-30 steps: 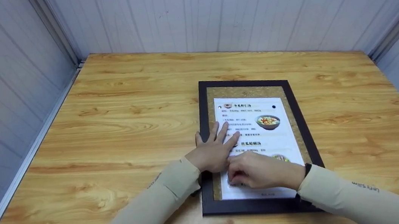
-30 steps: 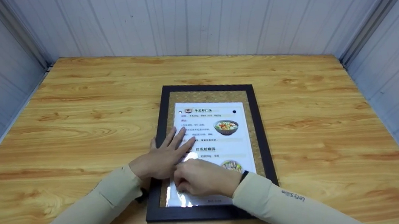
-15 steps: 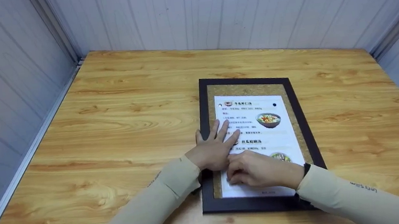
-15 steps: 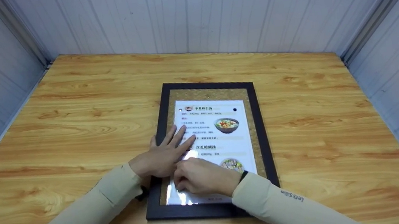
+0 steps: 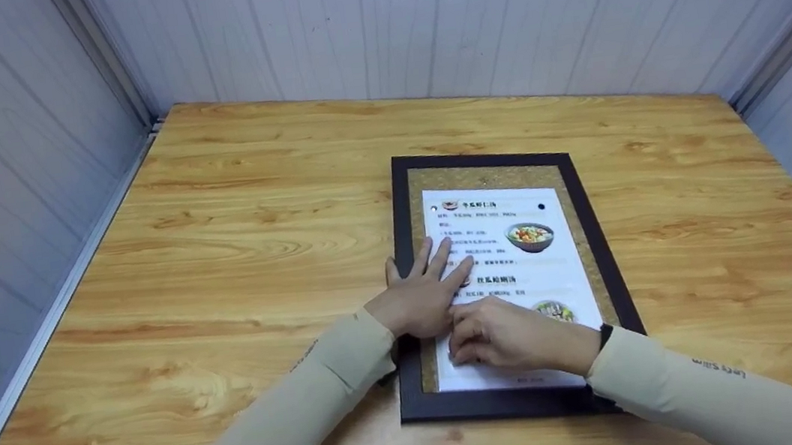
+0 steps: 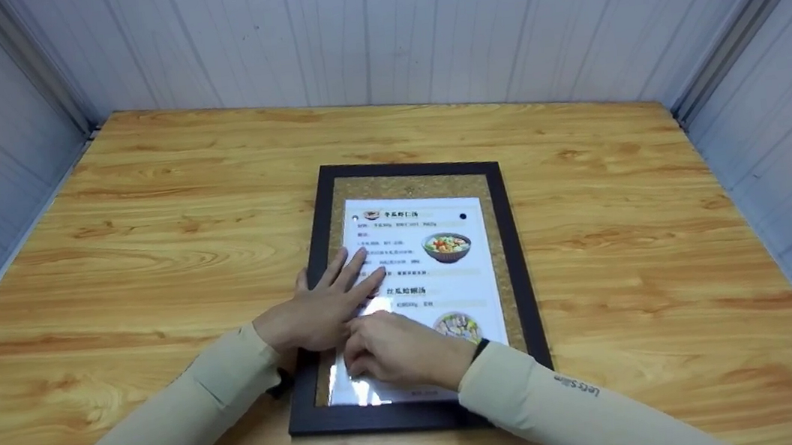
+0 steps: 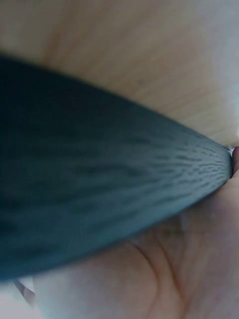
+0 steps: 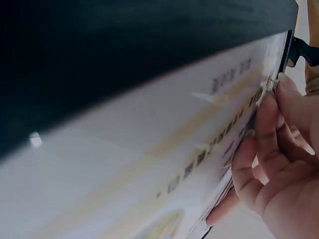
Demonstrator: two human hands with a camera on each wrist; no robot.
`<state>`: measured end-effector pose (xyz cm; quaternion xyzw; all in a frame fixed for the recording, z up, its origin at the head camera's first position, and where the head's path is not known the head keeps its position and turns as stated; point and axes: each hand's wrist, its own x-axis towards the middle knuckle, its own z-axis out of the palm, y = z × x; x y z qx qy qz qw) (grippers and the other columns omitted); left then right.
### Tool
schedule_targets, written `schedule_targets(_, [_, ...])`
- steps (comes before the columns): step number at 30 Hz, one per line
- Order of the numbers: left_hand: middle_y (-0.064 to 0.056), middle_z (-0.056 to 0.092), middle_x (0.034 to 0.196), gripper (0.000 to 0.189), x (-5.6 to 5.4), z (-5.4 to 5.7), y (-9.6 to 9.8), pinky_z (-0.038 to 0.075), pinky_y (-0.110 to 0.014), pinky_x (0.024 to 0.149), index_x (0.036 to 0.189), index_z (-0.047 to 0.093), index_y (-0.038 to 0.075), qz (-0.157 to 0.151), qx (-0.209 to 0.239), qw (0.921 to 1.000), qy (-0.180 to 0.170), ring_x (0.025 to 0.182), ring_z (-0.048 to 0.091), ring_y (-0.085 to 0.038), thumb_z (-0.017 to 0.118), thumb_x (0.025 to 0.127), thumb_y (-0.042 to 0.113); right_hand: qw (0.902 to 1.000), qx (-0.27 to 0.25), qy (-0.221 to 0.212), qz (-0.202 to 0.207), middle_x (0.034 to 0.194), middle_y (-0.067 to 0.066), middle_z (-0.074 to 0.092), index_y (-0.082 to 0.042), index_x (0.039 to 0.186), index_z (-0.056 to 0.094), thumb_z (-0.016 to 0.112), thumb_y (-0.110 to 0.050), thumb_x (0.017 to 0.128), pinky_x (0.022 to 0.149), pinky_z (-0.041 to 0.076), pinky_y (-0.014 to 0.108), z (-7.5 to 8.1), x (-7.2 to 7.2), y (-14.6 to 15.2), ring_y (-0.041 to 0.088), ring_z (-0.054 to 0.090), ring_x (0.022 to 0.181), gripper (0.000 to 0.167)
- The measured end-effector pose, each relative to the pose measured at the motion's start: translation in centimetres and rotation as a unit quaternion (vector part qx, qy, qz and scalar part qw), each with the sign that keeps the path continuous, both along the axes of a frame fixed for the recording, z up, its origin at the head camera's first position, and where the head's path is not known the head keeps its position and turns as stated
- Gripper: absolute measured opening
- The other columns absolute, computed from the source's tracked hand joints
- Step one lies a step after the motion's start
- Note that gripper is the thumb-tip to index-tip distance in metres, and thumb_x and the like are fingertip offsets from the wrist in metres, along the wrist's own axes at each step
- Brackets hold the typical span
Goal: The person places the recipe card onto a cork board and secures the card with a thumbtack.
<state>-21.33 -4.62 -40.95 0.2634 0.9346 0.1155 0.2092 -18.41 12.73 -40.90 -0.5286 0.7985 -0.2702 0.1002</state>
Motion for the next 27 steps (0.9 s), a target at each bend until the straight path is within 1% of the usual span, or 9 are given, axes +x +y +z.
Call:
schedule_targets(6, [-0.011, -0.007, 0.165, 0.075, -0.16, -0.06, 0.06, 0.001, -0.077, 0.104, 0.161, 0.014, 0.027, 0.003, 0.013, 0.9999, -0.002, 0.149, -0.014, -0.033, 0.050, 0.100, 0.050, 0.9997, -0.012, 0.009, -0.018, 0.091, 0.000, 0.065, -0.006, 0.089, 0.077, 0.074, -0.009, 0.088, 0.078, 0.051, 0.026, -0.01, 0.45, 0.04, 0.009, 0.061, 0.083, 0.003])
schedule_targets(11, [-0.010, -0.005, 0.166, 0.075, -0.24, -0.15, 0.01, 0.001, -0.076, 0.105, 0.161, 0.018, 0.027, 0.011, 0.023, 0.9997, 0.000, 0.149, -0.012, -0.033, 0.053, 0.099, 0.050, 0.9993, -0.024, 0.021, -0.021, 0.087, 0.000, 0.063, -0.006, 0.085, 0.077, 0.076, -0.010, 0.087, 0.077, 0.051, 0.026, -0.10, 0.48, -0.06, 0.010, 0.060, 0.080, 0.006])
schedule_targets(15, [-0.010, -0.005, 0.166, 0.075, -0.15, -0.11, -0.04, 0.001, -0.076, 0.105, 0.160, 0.018, 0.027, 0.014, 0.027, 0.9995, -0.002, 0.149, -0.013, -0.033, 0.054, 0.098, 0.049, 0.9994, -0.016, 0.017, -0.026, 0.087, 0.000, 0.063, -0.006, 0.085, 0.077, 0.076, -0.011, 0.087, 0.078, 0.051, 0.026, -0.20, 0.46, -0.13, 0.009, 0.060, 0.080, 0.006])
schedule_targets(22, [-0.009, -0.006, 0.166, 0.074, -0.27, -0.25, 0.00, 0.000, -0.076, 0.105, 0.160, 0.017, 0.028, 0.015, 0.016, 0.9997, -0.004, 0.149, -0.014, -0.031, 0.052, 0.099, 0.049, 0.9991, -0.006, 0.018, -0.036, 0.087, 0.000, 0.065, -0.007, 0.085, 0.078, 0.077, -0.010, 0.086, 0.079, 0.051, 0.026, -0.07, 0.63, -0.43, 0.010, 0.061, 0.082, 0.004])
schedule_targets(27, [-0.009, -0.006, 0.166, 0.073, -0.12, -0.26, 0.02, -0.002, -0.075, 0.106, 0.160, 0.018, 0.028, 0.020, 0.024, 0.9995, -0.009, 0.149, -0.015, -0.032, 0.052, 0.099, 0.048, 0.9987, 0.002, 0.025, -0.045, 0.087, 0.000, 0.065, -0.007, 0.082, 0.078, 0.077, -0.010, 0.086, 0.079, 0.052, 0.025, -0.27, 0.83, -0.60, 0.011, 0.061, 0.083, 0.004])
